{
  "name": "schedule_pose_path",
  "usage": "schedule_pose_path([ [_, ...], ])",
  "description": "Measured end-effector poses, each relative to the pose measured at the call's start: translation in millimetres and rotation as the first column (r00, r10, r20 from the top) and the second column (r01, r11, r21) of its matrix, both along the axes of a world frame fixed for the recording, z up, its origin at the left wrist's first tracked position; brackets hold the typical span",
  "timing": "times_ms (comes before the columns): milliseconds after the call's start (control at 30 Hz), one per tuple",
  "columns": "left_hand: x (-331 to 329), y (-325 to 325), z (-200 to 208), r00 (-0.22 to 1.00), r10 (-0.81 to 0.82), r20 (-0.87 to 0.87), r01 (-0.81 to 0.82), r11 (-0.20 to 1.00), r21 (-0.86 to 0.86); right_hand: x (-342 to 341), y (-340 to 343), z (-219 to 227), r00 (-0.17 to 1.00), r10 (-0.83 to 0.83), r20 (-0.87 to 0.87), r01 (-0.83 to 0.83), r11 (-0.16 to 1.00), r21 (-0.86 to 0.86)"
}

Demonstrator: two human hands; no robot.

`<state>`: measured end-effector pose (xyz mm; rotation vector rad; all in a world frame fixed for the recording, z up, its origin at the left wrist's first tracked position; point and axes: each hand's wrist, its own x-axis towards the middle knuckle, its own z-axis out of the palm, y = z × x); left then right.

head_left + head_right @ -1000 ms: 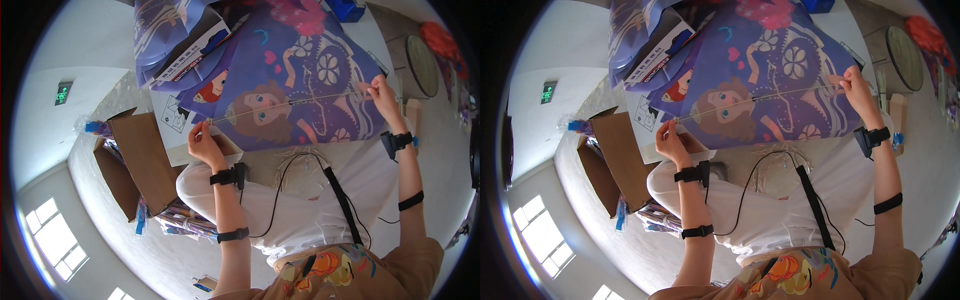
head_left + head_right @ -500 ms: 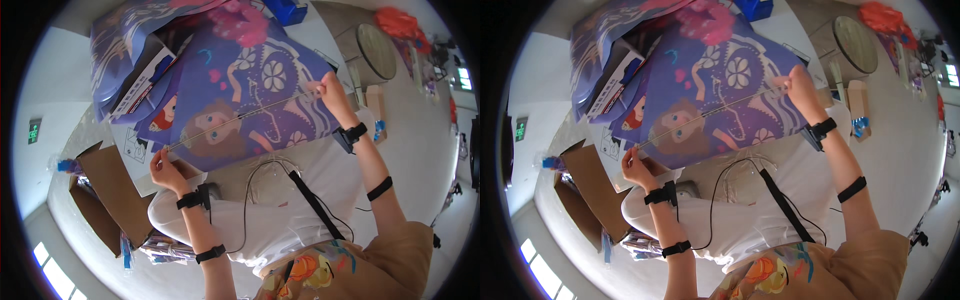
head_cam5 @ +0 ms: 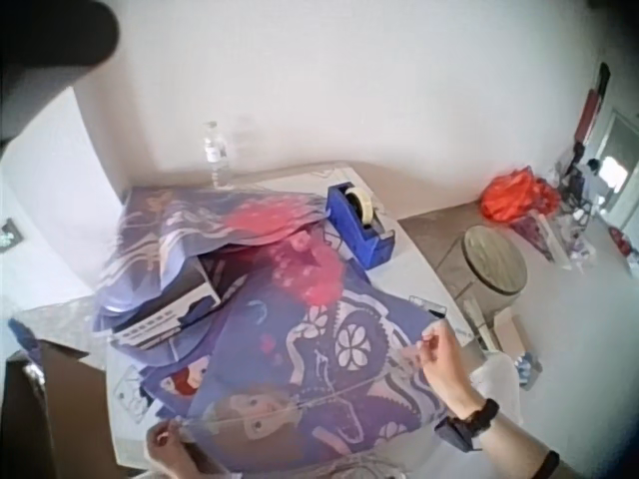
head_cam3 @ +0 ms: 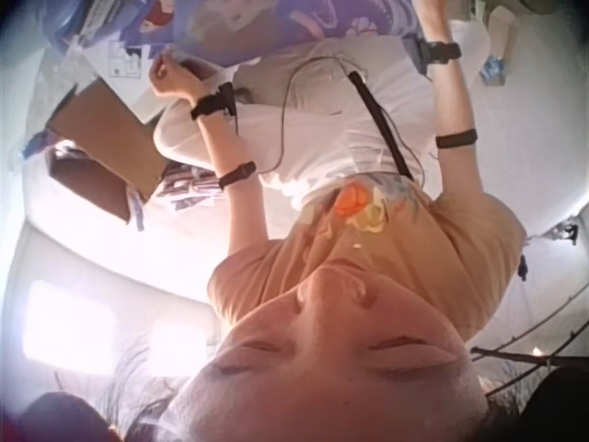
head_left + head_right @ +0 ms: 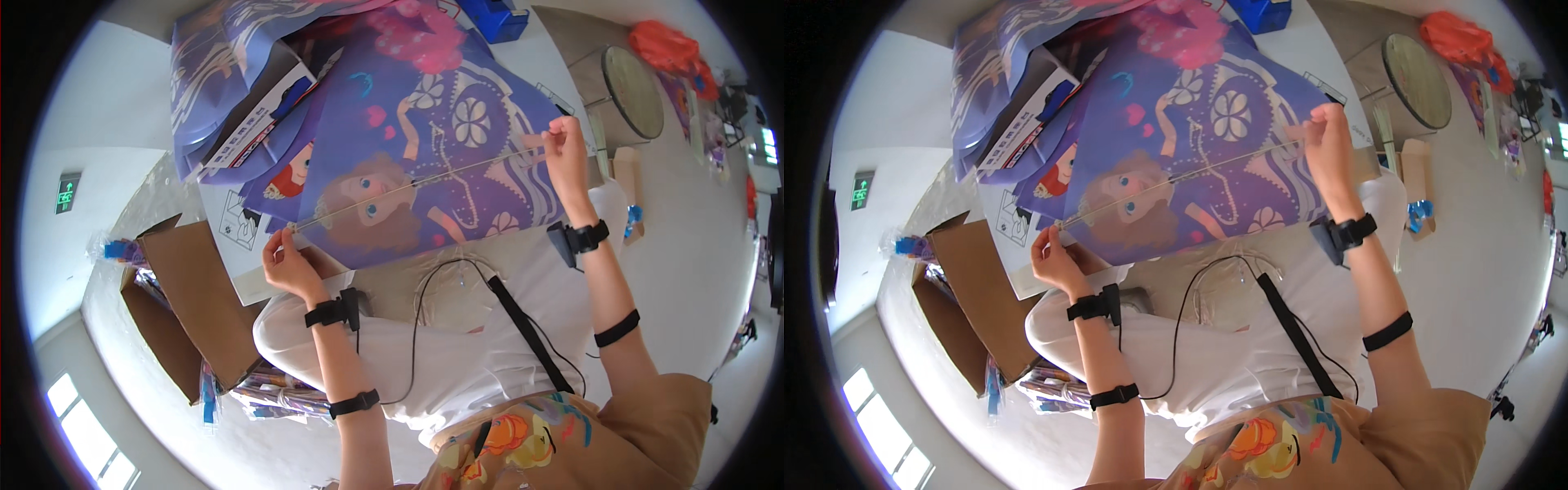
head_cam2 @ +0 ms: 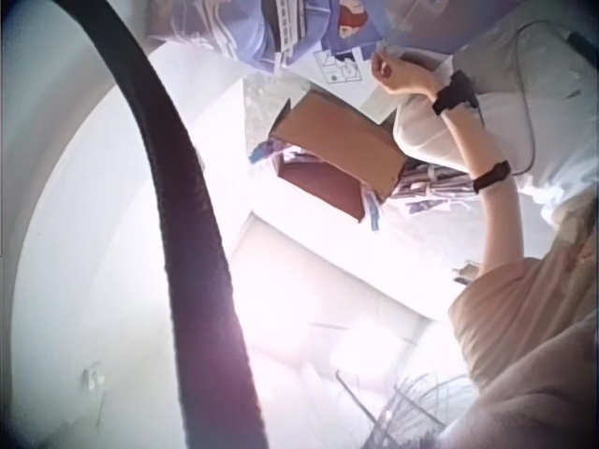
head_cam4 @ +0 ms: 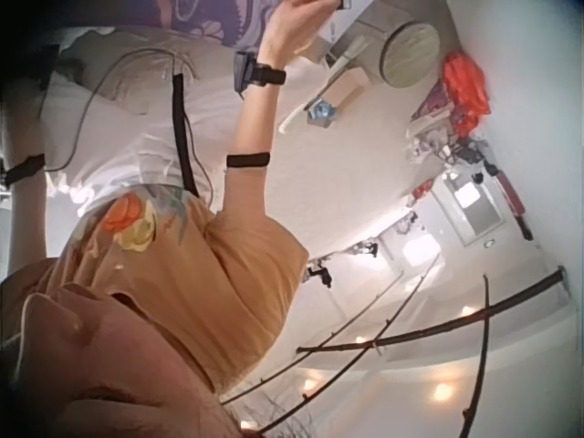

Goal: The recorder is assembling decorative kites by inserting support rods and securing them with tape.

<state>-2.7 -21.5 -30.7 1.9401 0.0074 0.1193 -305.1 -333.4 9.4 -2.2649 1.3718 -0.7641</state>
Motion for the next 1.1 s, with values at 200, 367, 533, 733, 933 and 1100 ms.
schedule_pose_path([
  [200, 1.0, 1.9, -6.1, 1.000, 0.013, -0.005, -0.013, 1.000, -0.013, 111.6, 113.2, 32.1, 0.662, -0.033, 0.748, -0.531, 0.683, 0.501],
  [367, 0.1, -0.7, -4.0, 0.999, 0.002, -0.032, -0.004, 0.999, -0.045, 190.2, 180.4, 12.5, 0.468, -0.275, 0.840, -0.763, 0.353, 0.541],
  [533, -5.7, -6.6, 3.1, 0.999, -0.008, -0.047, 0.006, 0.999, -0.042, 212.3, 199.1, -17.9, 0.504, -0.344, 0.792, -0.764, 0.249, 0.595],
  [733, -1.8, 3.1, 1.1, 0.998, 0.001, -0.062, 0.001, 1.000, 0.022, 133.9, 149.8, -32.5, 0.410, -0.462, 0.787, -0.671, 0.431, 0.603],
  [933, -1.9, -3.2, 2.7, 0.999, -0.004, -0.041, 0.004, 1.000, 0.002, -1.5, 37.2, -29.5, 0.388, -0.462, 0.797, -0.407, 0.690, 0.599],
  [1100, -5.0, -5.6, 3.4, 0.996, -0.006, -0.091, 0.003, 0.999, -0.041, -50.9, -6.6, -30.0, 0.442, -0.436, 0.784, -0.123, 0.837, 0.534],
])
